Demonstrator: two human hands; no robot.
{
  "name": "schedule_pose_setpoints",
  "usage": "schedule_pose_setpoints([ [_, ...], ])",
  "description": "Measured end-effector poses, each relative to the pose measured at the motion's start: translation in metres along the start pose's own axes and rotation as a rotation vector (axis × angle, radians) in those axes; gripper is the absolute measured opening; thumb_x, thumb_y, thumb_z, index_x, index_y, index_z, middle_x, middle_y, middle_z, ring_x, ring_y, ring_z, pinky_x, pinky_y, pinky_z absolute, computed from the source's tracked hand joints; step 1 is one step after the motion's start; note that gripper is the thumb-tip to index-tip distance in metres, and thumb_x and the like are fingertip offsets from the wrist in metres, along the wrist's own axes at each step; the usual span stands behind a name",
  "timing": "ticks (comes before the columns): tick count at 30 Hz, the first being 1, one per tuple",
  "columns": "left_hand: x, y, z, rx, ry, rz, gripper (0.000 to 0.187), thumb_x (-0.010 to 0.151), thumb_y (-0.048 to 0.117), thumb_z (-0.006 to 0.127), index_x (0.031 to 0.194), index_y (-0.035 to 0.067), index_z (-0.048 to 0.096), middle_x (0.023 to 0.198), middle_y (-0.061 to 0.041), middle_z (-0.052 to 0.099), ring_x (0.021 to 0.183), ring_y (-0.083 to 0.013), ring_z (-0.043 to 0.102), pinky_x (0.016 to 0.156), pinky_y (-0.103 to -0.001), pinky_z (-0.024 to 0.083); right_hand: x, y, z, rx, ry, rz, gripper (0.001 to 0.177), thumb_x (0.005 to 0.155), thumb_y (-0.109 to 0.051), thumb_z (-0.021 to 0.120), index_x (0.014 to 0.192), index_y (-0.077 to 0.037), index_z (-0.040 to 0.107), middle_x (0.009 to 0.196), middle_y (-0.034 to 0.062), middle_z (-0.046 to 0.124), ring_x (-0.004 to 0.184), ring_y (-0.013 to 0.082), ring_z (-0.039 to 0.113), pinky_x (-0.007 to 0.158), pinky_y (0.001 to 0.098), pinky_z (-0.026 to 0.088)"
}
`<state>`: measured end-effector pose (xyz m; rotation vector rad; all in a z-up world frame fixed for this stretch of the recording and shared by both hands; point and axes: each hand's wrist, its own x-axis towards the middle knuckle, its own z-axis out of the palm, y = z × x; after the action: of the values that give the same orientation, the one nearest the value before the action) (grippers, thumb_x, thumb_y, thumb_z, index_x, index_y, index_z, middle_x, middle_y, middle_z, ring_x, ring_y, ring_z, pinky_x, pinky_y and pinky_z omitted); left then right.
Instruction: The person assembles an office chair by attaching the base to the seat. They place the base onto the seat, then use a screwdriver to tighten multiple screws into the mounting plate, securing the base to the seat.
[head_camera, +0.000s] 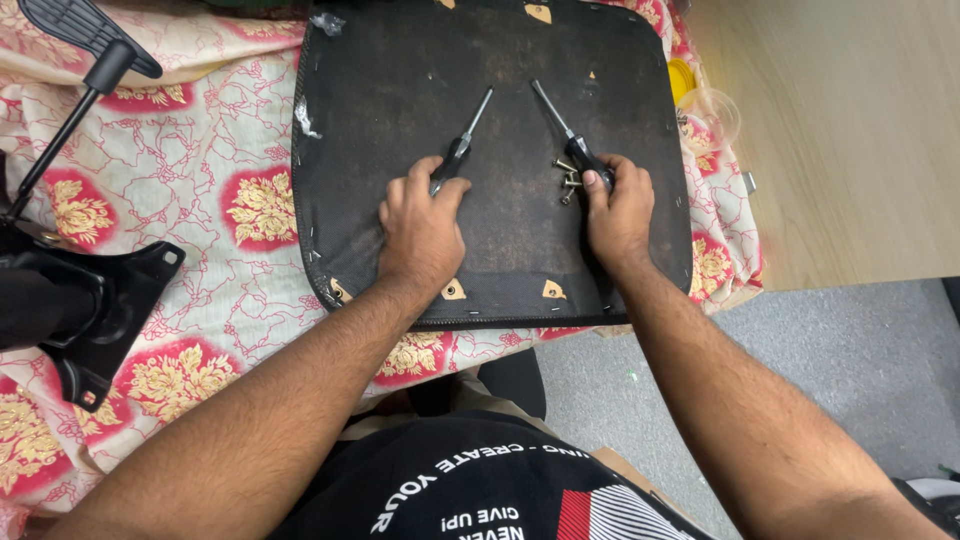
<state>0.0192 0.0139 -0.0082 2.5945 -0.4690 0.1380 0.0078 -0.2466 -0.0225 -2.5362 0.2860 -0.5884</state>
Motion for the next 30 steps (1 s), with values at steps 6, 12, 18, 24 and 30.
schedule_pose_setpoints([
  [6,-0.003,-0.004,0.003,-0.246,0.133,-0.161,0.031,0.102,0.011,0.055,0.131,0.016,0.064,0.145,-0.011,0.043,0.133,-0.028,0.045,0.109,-0.039,0.048,-0.028,-0.056,0.009,0.237,0.151,0.084,0.03,0.105,-0.025,0.062,0.128,-0.005,0.057,0.117,0.0152,0.057,0.109,0.0292,0.059,0.098,0.043,0.048],
  [12,-0.003,0.0,0.004,-0.097,0.138,-0.163,0.038,0.104,0.017,0.054,0.142,0.017,0.053,0.146,-0.012,0.042,0.134,-0.0297,0.045,0.108,-0.044,0.046,-0.069,-0.12,0.021,-0.054,-0.221,0.198,0.041,0.101,-0.036,0.061,0.134,-0.011,0.056,0.124,0.0132,0.053,0.117,0.0292,0.048,0.103,0.0489,0.034],
  [18,-0.006,0.006,0.0,0.076,0.045,0.025,0.058,0.098,0.033,0.063,0.148,0.011,0.043,0.15,-0.017,0.034,0.137,-0.0326,0.038,0.111,-0.052,0.036,-0.045,-0.096,0.002,-0.184,-0.116,0.037,0.052,0.101,-0.045,0.061,0.14,-0.011,0.054,0.136,0.0195,0.043,0.125,0.036,0.043,0.103,0.0516,0.035],
  [24,-0.003,0.01,0.002,0.115,0.089,0.04,0.068,0.097,0.044,0.066,0.149,0.009,0.039,0.151,-0.02,0.029,0.139,-0.0366,0.031,0.113,-0.058,0.029,0.006,-0.051,-0.014,-0.345,-0.23,-0.099,0.07,0.092,-0.053,0.067,0.143,-0.008,0.049,0.13,0.0239,0.044,0.116,0.0392,0.052,0.09,0.0496,0.05],
  [30,-0.003,0.01,0.007,0.12,0.087,0.001,0.073,0.096,0.047,0.066,0.15,0.009,0.037,0.15,-0.018,0.028,0.14,-0.0358,0.03,0.115,-0.057,0.029,0.034,-0.032,-0.01,-0.359,-0.334,-0.246,0.029,0.105,-0.037,0.055,0.118,-0.011,0.059,0.114,0.0169,0.061,0.096,0.0363,0.068,0.079,0.0493,0.057],
])
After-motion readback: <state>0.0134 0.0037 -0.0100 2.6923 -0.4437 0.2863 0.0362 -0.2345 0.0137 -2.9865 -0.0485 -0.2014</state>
